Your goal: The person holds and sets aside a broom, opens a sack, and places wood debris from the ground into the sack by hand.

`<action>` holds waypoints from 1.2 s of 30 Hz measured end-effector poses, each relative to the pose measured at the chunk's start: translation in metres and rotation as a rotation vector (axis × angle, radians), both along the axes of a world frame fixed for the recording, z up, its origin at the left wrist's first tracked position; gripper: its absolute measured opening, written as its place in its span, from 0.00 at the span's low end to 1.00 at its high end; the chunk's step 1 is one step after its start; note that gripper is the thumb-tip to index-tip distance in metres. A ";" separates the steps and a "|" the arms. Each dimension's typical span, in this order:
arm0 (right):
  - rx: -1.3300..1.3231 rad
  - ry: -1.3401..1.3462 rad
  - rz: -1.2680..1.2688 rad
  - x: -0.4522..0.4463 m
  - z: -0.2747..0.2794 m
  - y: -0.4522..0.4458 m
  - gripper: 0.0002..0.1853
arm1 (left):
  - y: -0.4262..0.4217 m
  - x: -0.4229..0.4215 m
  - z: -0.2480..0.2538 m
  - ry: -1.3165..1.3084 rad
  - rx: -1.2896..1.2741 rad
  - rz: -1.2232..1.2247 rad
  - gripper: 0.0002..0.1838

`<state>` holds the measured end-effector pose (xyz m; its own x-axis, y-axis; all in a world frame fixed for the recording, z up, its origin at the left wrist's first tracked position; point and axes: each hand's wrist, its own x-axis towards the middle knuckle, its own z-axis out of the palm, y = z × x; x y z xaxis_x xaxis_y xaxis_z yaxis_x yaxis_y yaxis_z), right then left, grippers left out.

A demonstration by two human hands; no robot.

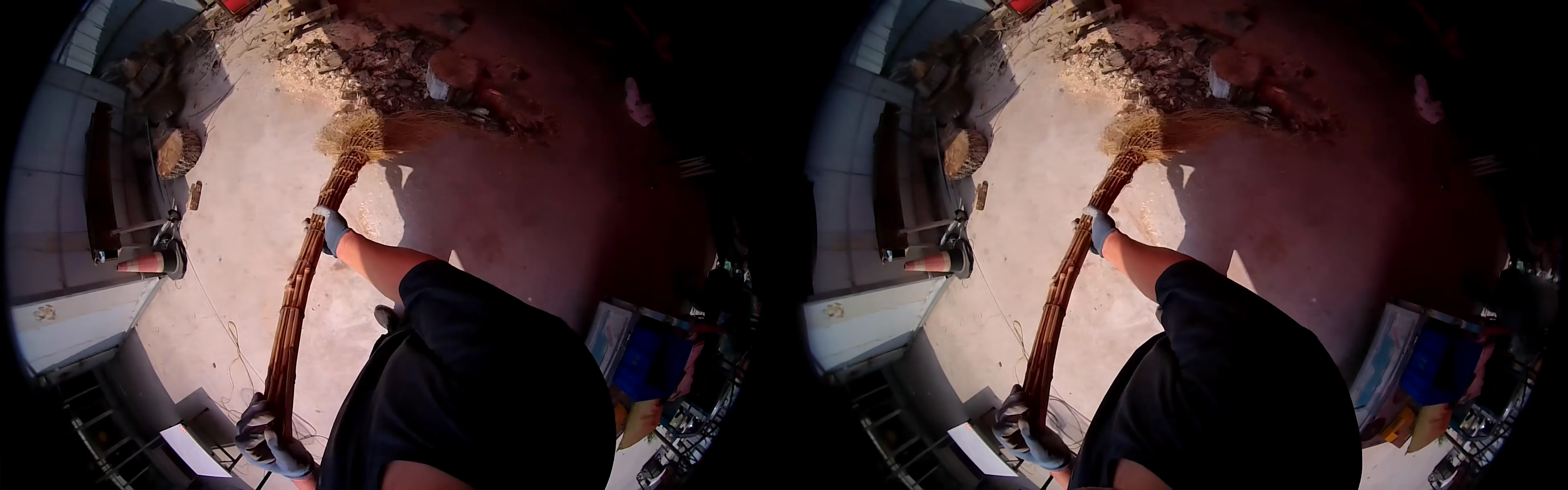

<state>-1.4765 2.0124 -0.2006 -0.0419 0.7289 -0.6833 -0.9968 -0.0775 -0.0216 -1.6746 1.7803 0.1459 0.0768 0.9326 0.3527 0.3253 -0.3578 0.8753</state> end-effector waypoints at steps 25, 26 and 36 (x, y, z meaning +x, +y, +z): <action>-0.107 -0.073 0.408 -0.014 -0.066 0.111 0.13 | 0.075 -0.012 -0.067 -0.116 -0.170 0.179 0.16; -0.134 -0.125 0.451 0.001 -0.071 0.129 0.12 | 0.086 0.006 -0.078 -0.146 -0.196 0.237 0.20; -0.141 -0.417 0.700 0.156 -0.146 0.304 0.13 | 0.210 0.169 -0.171 -0.205 -0.405 0.060 0.24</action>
<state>-1.3208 2.3159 -0.3471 -0.1774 0.5342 -0.8265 -0.6290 -0.7075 -0.3223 -1.5057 1.9906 -0.0256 -0.0154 0.9991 -0.0392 0.1406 0.0409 0.9892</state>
